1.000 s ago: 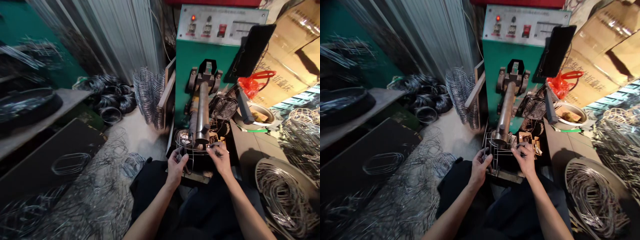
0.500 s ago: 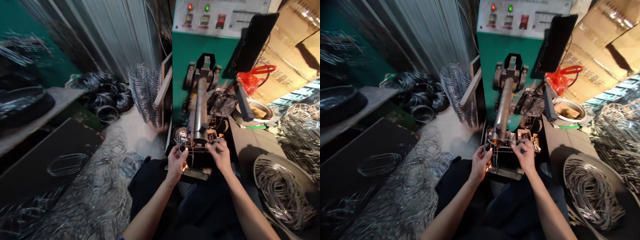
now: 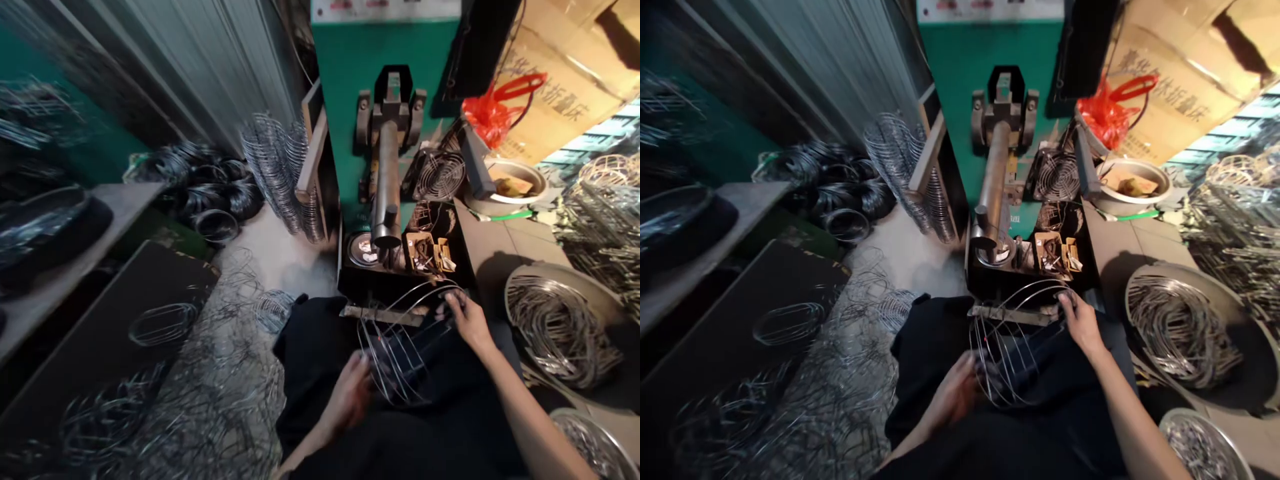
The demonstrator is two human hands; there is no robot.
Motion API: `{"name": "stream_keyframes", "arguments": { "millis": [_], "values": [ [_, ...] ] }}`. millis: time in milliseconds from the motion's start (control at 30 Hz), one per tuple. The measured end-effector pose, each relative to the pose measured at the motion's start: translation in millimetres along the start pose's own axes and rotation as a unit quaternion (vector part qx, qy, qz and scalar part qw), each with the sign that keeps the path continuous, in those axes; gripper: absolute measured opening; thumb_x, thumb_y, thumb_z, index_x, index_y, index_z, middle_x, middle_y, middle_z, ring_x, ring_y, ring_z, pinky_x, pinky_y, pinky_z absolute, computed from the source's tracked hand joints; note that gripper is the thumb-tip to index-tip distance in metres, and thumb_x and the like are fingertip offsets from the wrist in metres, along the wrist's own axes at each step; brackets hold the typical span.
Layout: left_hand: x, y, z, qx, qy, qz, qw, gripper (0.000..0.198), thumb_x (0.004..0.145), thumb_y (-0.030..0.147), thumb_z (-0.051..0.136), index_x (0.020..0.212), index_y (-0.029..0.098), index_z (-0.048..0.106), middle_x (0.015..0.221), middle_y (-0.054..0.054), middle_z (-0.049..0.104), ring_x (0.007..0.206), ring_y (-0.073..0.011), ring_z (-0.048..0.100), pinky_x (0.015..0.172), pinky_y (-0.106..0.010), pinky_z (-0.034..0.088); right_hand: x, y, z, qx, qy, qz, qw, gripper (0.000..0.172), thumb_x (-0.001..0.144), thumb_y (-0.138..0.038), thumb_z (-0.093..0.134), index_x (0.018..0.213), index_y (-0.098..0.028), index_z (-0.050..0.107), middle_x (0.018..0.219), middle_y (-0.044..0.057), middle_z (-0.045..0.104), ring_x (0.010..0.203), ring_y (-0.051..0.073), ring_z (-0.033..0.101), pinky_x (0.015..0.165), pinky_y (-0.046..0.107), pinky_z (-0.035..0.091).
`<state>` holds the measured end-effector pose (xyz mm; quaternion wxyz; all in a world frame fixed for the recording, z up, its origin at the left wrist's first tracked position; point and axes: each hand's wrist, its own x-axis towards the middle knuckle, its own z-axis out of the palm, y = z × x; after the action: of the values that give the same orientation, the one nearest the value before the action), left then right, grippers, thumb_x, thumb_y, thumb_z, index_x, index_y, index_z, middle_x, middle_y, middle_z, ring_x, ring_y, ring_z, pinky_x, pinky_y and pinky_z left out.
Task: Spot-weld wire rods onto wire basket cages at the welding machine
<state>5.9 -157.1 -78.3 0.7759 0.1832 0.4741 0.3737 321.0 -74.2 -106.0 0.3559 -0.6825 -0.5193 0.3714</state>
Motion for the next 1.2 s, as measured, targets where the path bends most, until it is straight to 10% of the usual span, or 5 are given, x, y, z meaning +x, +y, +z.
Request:
{"name": "stream_keyframes", "arguments": {
  "millis": [67, 167, 333, 733, 1200],
  "values": [
    [-9, 8, -25.6, 0.196, -0.002, 0.008, 0.981, 0.045, 0.083, 0.059, 0.07, 0.091, 0.015, 0.067, 0.079, -0.007, 0.068, 0.069, -0.0192, 0.065, 0.064, -0.03, 0.054, 0, -7, 0, -0.06, -0.109, -0.023, 0.992, 0.053, 0.093, -0.07, 0.045, 0.087, -0.021, 0.063, 0.065, 0.005, 0.068, 0.059, 0.023, 0.067, 0.059, 0.032, 0.053],
    [17, 43, -35.7, 0.407, 0.052, 0.205, 0.888, 0.034, 0.095, 0.048, 0.057, 0.106, 0.019, 0.07, 0.101, -0.008, 0.073, 0.096, -0.0234, 0.068, 0.089, -0.036, 0.054, 11, -28, 20, -0.169, -0.206, -0.104, 0.958, 0.051, 0.094, -0.066, 0.047, 0.081, -0.022, 0.067, 0.075, 0.007, 0.072, 0.072, 0.024, 0.07, 0.071, 0.032, 0.053],
    [85, 66, -6.4, 0.569, 0.055, 0.348, 0.743, 0.029, 0.094, 0.026, 0.054, 0.117, 0.02, 0.071, 0.109, -0.011, 0.073, 0.098, -0.0234, 0.069, 0.095, -0.037, 0.054, 4, -40, 62, -0.237, -0.148, -0.118, 0.953, 0.038, 0.101, -0.049, 0.047, 0.124, -0.027, 0.068, 0.108, 0.008, 0.076, 0.1, 0.026, 0.072, 0.086, 0.032, 0.054],
    [113, 73, 6.5, 0.586, 0.044, 0.431, 0.685, 0.021, 0.096, 0.022, 0.053, 0.103, 0.021, 0.072, 0.093, -0.011, 0.072, 0.084, -0.023, 0.068, 0.082, -0.034, 0.052, 8, -54, 55, -0.307, -0.054, -0.123, 0.942, 0.042, 0.104, -0.04, 0.045, 0.14, -0.026, 0.059, 0.113, 0.009, 0.075, 0.101, 0.026, 0.072, 0.084, 0.034, 0.055],
    [99, 128, 28.1, 0.586, 0.047, 0.49, 0.644, 0.02, 0.095, 0.022, 0.052, 0.079, 0.019, 0.062, 0.071, -0.003, 0.064, 0.066, -0.0161, 0.06, 0.067, -0.026, 0.043, 28, -112, 38, -0.237, -0.058, -0.125, 0.962, 0.038, 0.101, -0.049, 0.043, 0.091, -0.023, 0.069, 0.077, 0.005, 0.07, 0.07, 0.02, 0.064, 0.065, 0.027, 0.042]
  ]
}}
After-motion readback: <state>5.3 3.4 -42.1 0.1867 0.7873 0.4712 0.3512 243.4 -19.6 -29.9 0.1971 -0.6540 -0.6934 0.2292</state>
